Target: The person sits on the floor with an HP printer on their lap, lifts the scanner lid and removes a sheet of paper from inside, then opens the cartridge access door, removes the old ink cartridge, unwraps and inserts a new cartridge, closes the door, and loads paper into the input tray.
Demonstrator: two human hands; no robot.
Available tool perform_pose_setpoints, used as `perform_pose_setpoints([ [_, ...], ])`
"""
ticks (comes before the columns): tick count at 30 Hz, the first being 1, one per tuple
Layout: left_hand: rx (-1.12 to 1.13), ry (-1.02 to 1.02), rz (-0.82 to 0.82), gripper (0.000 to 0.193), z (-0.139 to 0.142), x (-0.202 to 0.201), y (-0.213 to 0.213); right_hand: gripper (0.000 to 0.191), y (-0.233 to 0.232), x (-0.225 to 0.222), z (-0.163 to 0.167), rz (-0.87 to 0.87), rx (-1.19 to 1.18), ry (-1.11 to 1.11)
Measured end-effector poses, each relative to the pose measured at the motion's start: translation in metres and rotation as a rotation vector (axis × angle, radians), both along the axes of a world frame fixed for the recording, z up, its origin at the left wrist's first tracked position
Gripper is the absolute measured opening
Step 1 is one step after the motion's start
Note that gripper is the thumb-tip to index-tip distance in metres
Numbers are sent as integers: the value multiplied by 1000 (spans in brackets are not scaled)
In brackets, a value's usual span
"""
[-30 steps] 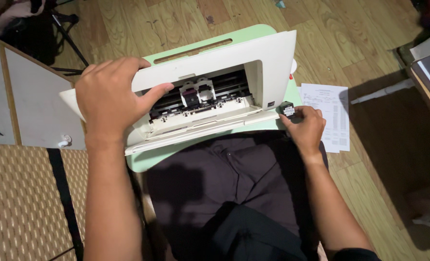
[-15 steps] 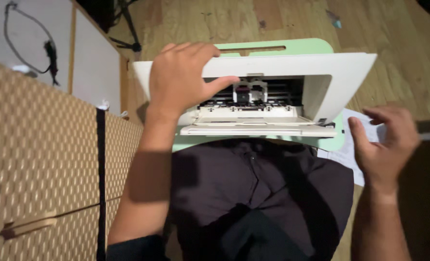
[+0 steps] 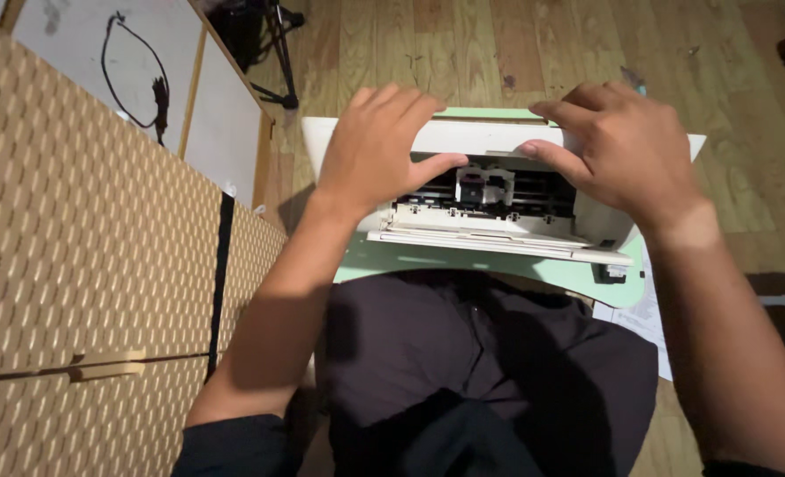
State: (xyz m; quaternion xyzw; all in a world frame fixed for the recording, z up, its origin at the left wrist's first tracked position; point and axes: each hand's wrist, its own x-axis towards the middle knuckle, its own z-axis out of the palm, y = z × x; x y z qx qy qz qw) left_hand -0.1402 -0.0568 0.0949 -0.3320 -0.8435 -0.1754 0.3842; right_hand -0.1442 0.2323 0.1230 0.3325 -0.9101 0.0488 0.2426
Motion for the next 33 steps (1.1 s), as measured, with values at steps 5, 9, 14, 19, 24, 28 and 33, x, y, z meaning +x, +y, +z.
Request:
perform_pose_setpoints([
  [5,-232,27,-112,19,-15,12,0,42,1,-3,-7,-36,-27,109],
  [9,-521,-451,-211,19,-19,5,11,40,3,0,-9,-60,-50,86],
  [14,-409,-906,-173,47,-4,2,28,42,0,-1,-8,-67,-79,89],
  [19,-524,-1080,-90,50,-7,-8,47,42,-1,-3,-6,-82,-72,90],
  [24,-605,-1007,-78,36,-33,-23,54,43,0,-1,-6,-93,-72,85],
  [28,-647,-614,-68,54,-53,-28,60,43,-1,-1,-7,-92,-79,92],
  [33,-584,-291,7,38,-65,-32,67,45,2,-3,-10,-85,-93,110],
])
